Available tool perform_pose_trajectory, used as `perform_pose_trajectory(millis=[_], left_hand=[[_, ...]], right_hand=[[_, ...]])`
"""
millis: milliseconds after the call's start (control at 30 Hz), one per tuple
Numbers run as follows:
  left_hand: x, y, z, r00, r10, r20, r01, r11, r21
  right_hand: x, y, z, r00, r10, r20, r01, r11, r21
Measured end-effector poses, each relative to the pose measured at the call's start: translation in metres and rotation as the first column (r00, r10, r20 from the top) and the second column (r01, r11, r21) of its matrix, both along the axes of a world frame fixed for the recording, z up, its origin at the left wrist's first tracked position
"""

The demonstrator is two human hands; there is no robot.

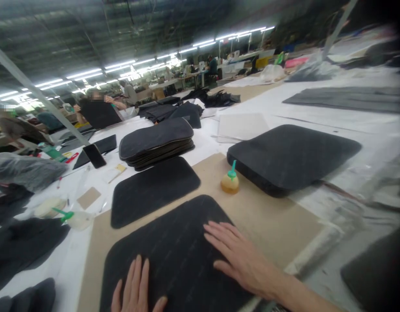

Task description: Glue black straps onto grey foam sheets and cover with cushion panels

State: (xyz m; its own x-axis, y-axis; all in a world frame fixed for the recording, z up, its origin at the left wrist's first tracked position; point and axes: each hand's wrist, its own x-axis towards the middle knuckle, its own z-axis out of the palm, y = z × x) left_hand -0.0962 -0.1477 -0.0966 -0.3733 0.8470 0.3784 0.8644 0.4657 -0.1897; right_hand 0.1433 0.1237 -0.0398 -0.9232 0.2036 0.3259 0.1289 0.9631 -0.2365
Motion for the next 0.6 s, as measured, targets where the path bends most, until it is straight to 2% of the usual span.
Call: perform_pose_trajectory(millis=[100, 200, 300, 400, 500, 600], left_hand=[[-0.007, 0.017, 0.015, 0.985, -0.168, -0.049, 0.166, 0.985, -0.044], [-0.017, 0.033, 0.032, 0.962, -0.265, -0.061, 0.254, 0.956, -0.148], [-0.035, 0.04, 0.041, 0.981, -0.195, -0.022, 0.186, 0.961, -0.206], [-0.055, 0.037, 0.041, 0.993, -0.105, 0.047, 0.113, 0.969, -0.219], [-0.07, 0.031, 0.034, 0.995, -0.027, 0.097, 0.046, 0.979, -0.2], [-0.078, 0.028, 0.025, 0.992, 0.07, 0.107, -0.052, 0.985, -0.163]], right_hand=[[-0.019, 0.002, 0.0, 0.991, 0.128, 0.047, -0.129, 0.991, 0.032], [-0.036, 0.017, -0.012, 0.993, 0.111, 0.05, -0.114, 0.991, 0.063], [-0.049, 0.042, -0.03, 0.997, 0.041, 0.062, -0.047, 0.994, 0.097], [-0.057, 0.065, -0.043, 0.998, -0.032, 0.052, 0.027, 0.996, 0.089], [-0.06, 0.078, -0.045, 0.995, -0.1, 0.015, 0.099, 0.994, 0.038], [-0.064, 0.08, -0.04, 0.986, -0.165, 0.01, 0.165, 0.986, 0.025]])
